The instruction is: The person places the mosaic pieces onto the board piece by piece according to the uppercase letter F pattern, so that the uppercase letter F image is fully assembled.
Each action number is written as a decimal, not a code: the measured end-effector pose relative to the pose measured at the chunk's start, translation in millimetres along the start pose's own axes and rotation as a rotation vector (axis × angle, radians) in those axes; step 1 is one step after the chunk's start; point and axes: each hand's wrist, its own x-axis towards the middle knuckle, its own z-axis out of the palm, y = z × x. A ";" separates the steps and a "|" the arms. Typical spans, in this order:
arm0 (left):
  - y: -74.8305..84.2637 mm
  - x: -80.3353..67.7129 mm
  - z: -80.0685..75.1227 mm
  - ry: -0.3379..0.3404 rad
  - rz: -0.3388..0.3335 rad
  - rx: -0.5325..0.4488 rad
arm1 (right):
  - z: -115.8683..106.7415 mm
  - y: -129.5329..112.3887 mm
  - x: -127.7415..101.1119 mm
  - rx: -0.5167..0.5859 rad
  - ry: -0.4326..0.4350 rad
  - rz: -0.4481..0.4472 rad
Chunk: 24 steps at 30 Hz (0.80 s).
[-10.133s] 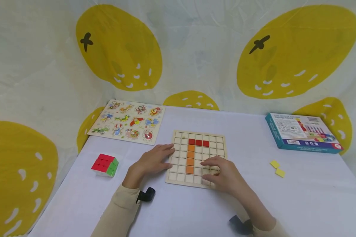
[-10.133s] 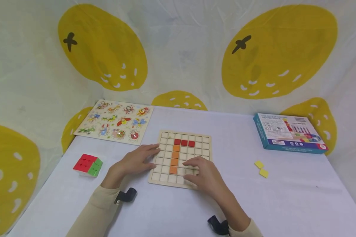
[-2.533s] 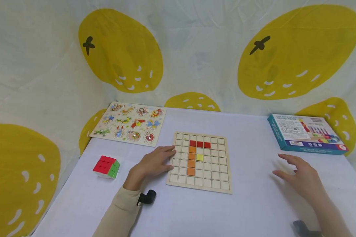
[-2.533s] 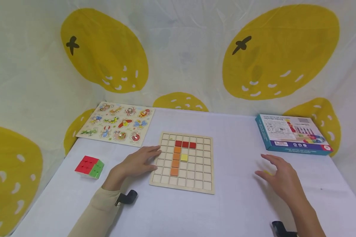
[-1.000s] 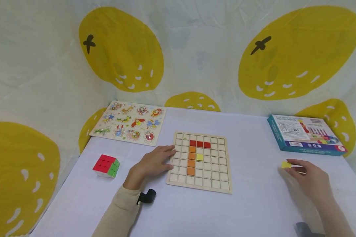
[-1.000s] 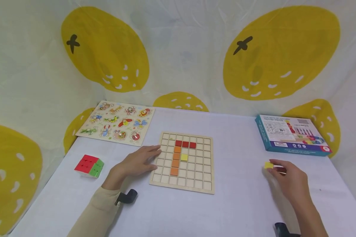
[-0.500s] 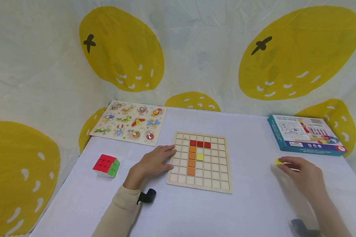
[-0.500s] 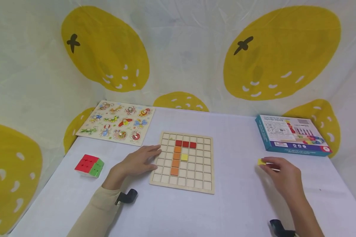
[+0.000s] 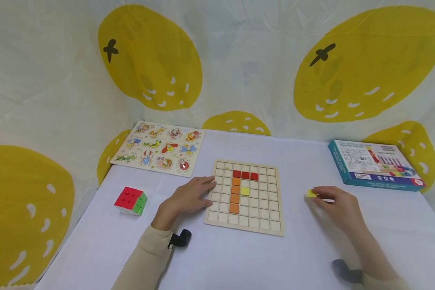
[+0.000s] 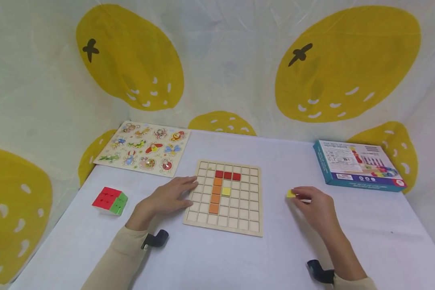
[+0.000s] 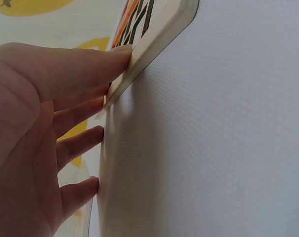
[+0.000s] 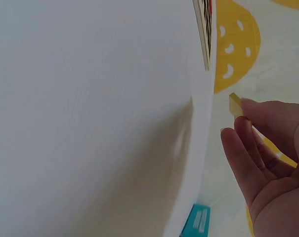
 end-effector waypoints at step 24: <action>0.4 0.9 -1.0 -0.005 0.010 0.003 | 63.2 -77.1 26.8 0.135 -0.078 -0.156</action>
